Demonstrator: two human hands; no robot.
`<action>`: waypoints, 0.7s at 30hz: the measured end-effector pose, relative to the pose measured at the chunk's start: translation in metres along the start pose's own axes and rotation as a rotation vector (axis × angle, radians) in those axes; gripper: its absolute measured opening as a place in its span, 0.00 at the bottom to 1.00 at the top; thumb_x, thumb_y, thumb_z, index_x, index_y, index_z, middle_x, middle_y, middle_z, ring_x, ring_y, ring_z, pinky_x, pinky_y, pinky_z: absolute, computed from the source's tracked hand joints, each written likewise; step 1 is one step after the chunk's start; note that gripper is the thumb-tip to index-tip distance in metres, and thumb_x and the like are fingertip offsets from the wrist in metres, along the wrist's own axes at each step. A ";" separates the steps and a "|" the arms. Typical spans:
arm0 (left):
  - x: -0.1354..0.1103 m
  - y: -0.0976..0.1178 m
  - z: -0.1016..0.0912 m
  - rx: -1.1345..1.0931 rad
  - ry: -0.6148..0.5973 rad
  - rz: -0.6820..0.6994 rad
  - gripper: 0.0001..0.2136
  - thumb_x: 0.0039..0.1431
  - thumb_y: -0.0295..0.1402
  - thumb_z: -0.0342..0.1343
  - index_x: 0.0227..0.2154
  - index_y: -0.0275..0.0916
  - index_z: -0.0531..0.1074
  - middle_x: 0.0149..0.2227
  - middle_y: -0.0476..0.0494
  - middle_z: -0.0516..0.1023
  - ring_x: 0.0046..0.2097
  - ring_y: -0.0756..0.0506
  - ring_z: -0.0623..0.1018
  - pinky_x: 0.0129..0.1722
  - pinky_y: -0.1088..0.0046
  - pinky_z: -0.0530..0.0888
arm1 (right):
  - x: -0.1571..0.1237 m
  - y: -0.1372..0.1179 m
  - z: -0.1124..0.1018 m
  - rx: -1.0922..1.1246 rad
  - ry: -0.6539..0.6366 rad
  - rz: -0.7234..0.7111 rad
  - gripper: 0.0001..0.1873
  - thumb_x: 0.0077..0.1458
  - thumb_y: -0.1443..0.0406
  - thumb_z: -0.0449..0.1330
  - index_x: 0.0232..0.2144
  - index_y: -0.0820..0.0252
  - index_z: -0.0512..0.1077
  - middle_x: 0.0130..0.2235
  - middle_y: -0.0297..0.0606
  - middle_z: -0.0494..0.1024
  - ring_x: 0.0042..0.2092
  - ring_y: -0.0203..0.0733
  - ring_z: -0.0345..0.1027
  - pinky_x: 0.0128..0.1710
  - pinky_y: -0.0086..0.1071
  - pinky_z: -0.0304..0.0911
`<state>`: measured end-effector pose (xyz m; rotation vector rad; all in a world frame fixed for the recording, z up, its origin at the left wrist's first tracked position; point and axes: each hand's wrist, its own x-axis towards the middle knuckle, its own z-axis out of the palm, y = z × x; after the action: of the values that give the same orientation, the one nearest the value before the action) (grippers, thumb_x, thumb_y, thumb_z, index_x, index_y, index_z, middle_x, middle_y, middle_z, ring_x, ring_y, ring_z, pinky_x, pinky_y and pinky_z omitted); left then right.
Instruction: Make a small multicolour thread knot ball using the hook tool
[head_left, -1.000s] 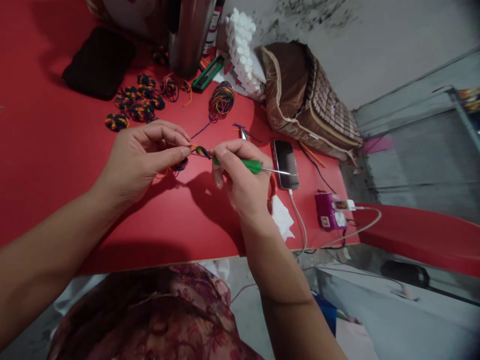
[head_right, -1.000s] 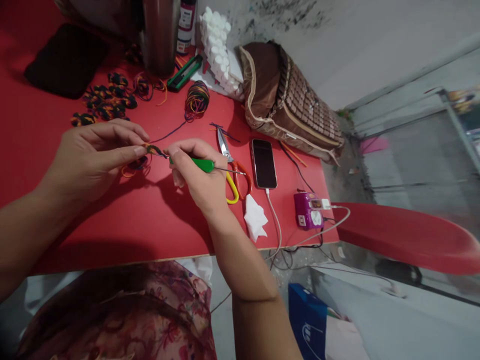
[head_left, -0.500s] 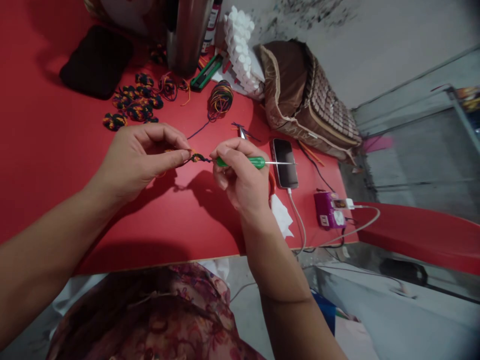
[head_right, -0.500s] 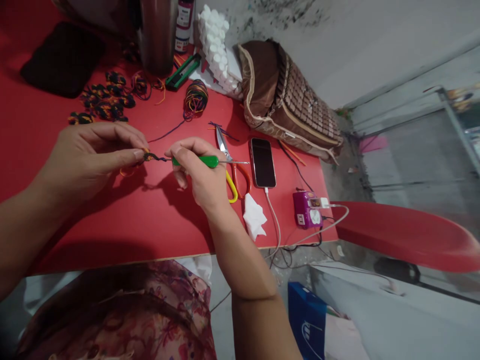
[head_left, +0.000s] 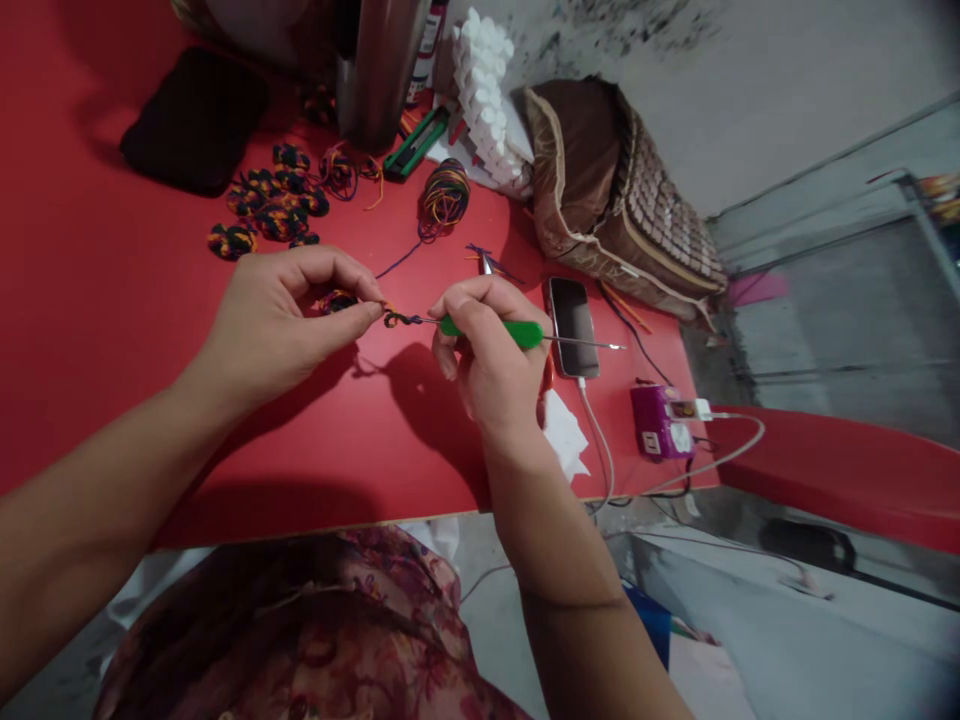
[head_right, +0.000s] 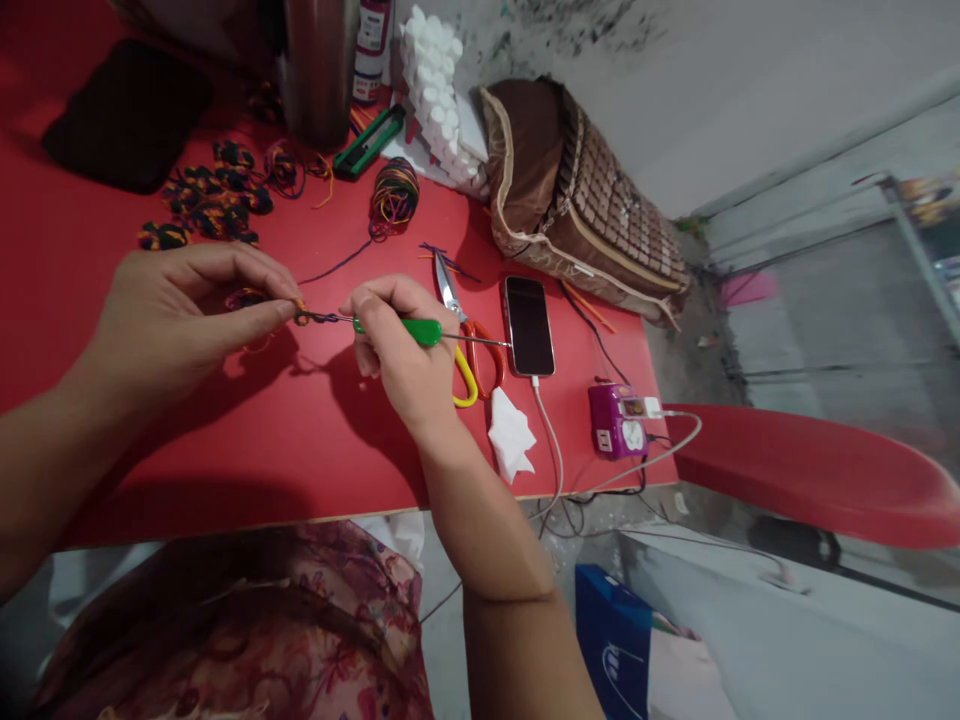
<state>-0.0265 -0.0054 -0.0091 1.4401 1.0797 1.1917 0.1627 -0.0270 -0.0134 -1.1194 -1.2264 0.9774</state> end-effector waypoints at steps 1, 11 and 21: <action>0.000 0.000 0.000 -0.015 -0.008 -0.021 0.03 0.55 0.33 0.71 0.27 0.48 0.83 0.32 0.47 0.84 0.35 0.42 0.81 0.36 0.63 0.77 | 0.000 0.000 0.000 -0.008 0.002 0.015 0.15 0.64 0.54 0.66 0.28 0.54 0.74 0.22 0.26 0.69 0.17 0.28 0.56 0.15 0.26 0.54; -0.003 0.003 0.004 -0.214 -0.086 -0.133 0.06 0.55 0.32 0.72 0.26 0.45 0.81 0.26 0.48 0.82 0.23 0.47 0.79 0.24 0.70 0.77 | 0.004 -0.004 0.002 0.199 -0.070 0.186 0.15 0.59 0.59 0.68 0.23 0.57 0.75 0.20 0.26 0.68 0.17 0.28 0.55 0.12 0.24 0.52; -0.006 -0.005 0.004 -0.436 -0.121 -0.150 0.07 0.58 0.29 0.73 0.30 0.43 0.80 0.44 0.41 0.90 0.41 0.37 0.89 0.31 0.65 0.86 | 0.006 -0.007 0.001 0.255 -0.106 0.207 0.21 0.63 0.48 0.66 0.27 0.56 0.72 0.21 0.24 0.65 0.17 0.27 0.53 0.14 0.24 0.52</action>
<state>-0.0238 -0.0110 -0.0153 1.0591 0.7706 1.1319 0.1622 -0.0222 -0.0051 -1.0158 -1.0477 1.3259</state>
